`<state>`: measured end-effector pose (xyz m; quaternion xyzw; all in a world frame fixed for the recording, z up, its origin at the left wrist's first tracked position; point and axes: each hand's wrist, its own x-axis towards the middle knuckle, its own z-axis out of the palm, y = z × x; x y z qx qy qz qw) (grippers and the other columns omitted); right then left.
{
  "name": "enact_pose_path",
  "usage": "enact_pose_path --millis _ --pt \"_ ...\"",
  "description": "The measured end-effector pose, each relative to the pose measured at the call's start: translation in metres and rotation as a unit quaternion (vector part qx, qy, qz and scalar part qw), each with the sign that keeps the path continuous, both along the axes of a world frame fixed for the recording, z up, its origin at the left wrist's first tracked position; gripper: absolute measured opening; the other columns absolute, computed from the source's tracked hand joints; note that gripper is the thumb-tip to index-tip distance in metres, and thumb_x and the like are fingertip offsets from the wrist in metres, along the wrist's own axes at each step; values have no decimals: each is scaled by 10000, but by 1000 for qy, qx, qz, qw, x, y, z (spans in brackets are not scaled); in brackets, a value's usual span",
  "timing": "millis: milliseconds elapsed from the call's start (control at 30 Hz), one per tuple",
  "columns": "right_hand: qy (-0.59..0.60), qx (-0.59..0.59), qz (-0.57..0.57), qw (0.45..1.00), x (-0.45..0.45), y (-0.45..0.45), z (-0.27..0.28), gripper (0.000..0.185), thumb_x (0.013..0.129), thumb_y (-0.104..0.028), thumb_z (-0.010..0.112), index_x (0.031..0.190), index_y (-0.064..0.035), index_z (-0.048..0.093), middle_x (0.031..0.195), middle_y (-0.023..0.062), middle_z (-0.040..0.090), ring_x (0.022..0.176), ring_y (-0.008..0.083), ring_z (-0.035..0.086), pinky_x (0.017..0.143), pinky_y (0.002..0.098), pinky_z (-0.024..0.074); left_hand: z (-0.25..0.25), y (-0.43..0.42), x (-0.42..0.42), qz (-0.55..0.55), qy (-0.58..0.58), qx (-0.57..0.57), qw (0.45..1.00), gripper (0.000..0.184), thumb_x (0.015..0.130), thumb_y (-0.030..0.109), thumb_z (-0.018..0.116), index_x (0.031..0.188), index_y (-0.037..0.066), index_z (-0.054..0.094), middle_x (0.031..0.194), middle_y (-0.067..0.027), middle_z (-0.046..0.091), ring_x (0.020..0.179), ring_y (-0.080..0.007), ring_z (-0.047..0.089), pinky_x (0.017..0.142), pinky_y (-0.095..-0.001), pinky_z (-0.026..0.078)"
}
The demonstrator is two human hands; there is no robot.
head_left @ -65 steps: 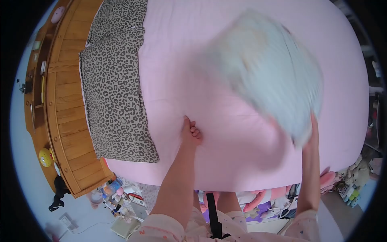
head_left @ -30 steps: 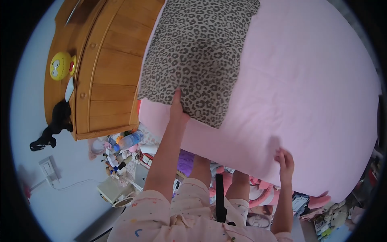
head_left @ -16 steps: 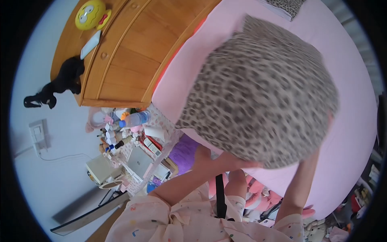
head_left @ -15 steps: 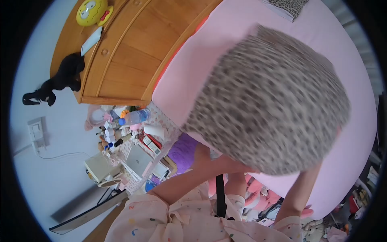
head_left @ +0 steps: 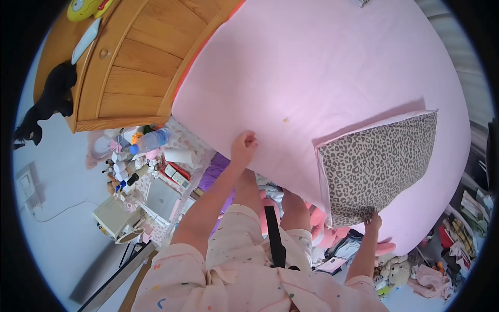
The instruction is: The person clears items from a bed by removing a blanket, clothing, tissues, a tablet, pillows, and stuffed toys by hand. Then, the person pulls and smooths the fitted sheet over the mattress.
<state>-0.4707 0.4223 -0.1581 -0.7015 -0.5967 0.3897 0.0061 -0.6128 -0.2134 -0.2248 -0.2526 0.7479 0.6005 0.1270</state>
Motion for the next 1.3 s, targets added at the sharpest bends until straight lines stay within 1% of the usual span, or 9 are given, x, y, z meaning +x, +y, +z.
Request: enact_pose_path --millis 100,233,467,567,633,700,833,933,1300 --pt "-61 422 404 809 -46 -76 13 568 787 -148 632 1295 61 490 1270 234 520 1182 394 500 1024 412 406 27 5 -31 -13 35 -63 997 328 804 -9 667 1122 -11 588 970 -96 643 849 -154 654 726 -277 553" --pt "204 215 483 824 -141 -194 50 368 934 -23 533 1300 4 510 1232 118 547 1006 192 588 795 288 499 33 47 -64 -28 134 -108 985 336 774 0 703 1092 16 596 973 -108 613 801 -180 651 704 -283 546" --pt "319 -271 274 866 -256 -292 13 292 1001 -275 522 1106 -22 621 937 56 688 629 56 559 449 176 340 29 97 -111 -113 93 -209 967 208 791 27 694 969 29 586 912 -101 600 755 -249 635 670 -352 492" --pt "329 -597 -31 731 -293 -314 -44 354 1003 -370 477 1032 -53 632 826 -20 641 540 47 452 408 170 275 6 89 -109 -122 204 -307 922 107 843 62 646 901 9 573 814 -102 602 752 -245 638 665 -357 490" --pt "311 -634 -90 702 -301 -343 -64 348 1002 -372 476 1010 -61 631 786 -34 615 536 43 447 397 171 261 17 67 -89 -85 224 -312 919 95 868 80 633 899 5 582 788 -98 606 746 -222 642 655 -343 500" --pt "308 -627 -135 703 -303 -366 -82 339 991 -410 489 932 -103 623 661 -71 537 502 20 429 368 169 221 58 50 -77 93 -26 182 979 116 901 105 633 936 0 599 814 -78 618 758 -174 648 632 -296 518" --pt "260 -512 -121 810 -311 -387 -69 332 968 -466 516 855 -168 610 586 -98 513 429 7 375 351 162 187 80 -16 -11 283 -66 265 919 152 933 93 610 1036 -18 607 867 -68 624 815 -155 656 674 -255 549" --pt "253 -543 -106 794 -310 -378 -80 339 963 -491 511 822 -197 600 584 -114 513 426 5 370 350 165 190 102 -71 30 384 -19 343 857 212 939 39 584 1137 -32 603 966 -93 650 903 -186 671 819 -265 578" --pt "210 -498 -76 838 -314 -384 -84 367 953 -545 491 770 -239 577 561 -140 506 419 3 369 357 171 193 156 -119 37 382 -12 333 862 235 912 2 604 1144 -38 614 997 -118 672 915 -199 688 793 -268 595"
